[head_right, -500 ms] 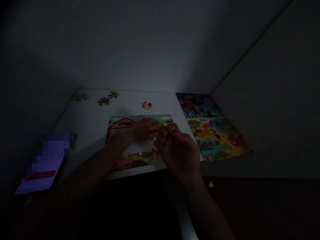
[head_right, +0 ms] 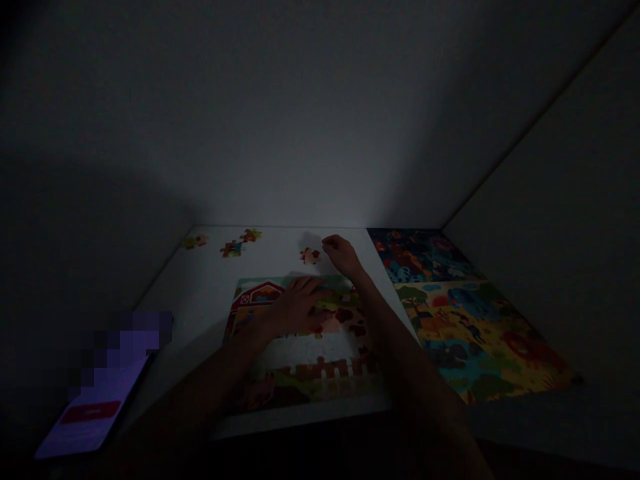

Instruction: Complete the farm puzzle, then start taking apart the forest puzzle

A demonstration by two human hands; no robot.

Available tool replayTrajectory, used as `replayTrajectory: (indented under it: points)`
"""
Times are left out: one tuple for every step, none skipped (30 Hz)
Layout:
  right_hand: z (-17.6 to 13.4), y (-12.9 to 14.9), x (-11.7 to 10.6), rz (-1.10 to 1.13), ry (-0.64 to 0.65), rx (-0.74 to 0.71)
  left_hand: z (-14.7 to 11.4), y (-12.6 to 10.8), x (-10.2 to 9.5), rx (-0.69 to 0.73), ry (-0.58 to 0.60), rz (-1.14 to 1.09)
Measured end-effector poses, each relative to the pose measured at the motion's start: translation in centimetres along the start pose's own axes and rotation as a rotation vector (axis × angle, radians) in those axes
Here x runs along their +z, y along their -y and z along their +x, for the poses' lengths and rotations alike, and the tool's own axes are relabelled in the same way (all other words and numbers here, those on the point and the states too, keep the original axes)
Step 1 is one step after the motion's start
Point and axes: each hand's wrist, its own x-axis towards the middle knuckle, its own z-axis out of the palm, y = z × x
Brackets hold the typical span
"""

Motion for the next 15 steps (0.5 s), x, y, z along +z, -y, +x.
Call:
replayTrajectory:
  points:
    - [0.5,-0.3,0.8,-0.059,0.019,-0.037,0.0,0.0,0.0,0.001,-0.003,-0.007]
    - [0.9,-0.6,1.6,-0.114,0.027,-0.073,0.0,0.0,0.0,0.004,-0.004,-0.012]
    - [1.1,-0.9,2.3,-0.168,0.024,-0.103,0.0,0.1,0.0,0.007,0.0,-0.017]
    - [1.1,-1.2,3.0,-0.219,0.017,-0.129,-0.1,0.1,-0.1,0.011,0.006,-0.022]
    - [1.1,-1.5,3.5,-0.267,0.01,-0.151,-0.1,0.1,-0.1,0.014,0.013,-0.028]
    - [0.9,-1.8,3.8,-0.312,0.004,-0.171,0.0,0.1,-0.2,0.017,0.017,-0.037]
    - [0.7,-2.1,4.0,-0.346,0.005,-0.188,0.0,0.1,-0.2,0.015,0.016,-0.047]
    - [0.5,-2.4,4.1,-0.364,0.007,-0.203,0.0,0.2,-0.3,0.009,0.013,-0.055]
    - [0.4,-2.6,4.2,-0.367,0.013,-0.221,0.0,0.3,-0.3,0.0,0.013,-0.059]
    - [0.3,-2.8,4.1,-0.362,0.014,-0.231,0.0,0.4,-0.3,-0.016,0.011,-0.056]
    - [0.2,-3.0,4.1,-0.354,0.014,-0.239,-0.1,0.7,-0.4,-0.04,0.009,-0.048]
    - [0.2,-3.1,4.0,-0.347,0.011,-0.243,-0.1,1.0,-0.5,-0.067,0.006,-0.04]
    - [0.2,-3.3,4.0,-0.345,0.008,-0.241,-0.2,1.3,-0.6,-0.098,0.004,-0.031]
    - [0.3,-3.3,4.0,-0.346,0.008,-0.239,-0.3,1.7,-0.7,-0.135,0.0,-0.024]
    - [0.3,-3.4,4.0,-0.35,0.008,-0.239,-0.4,2.1,-0.8,-0.178,-0.008,-0.02]
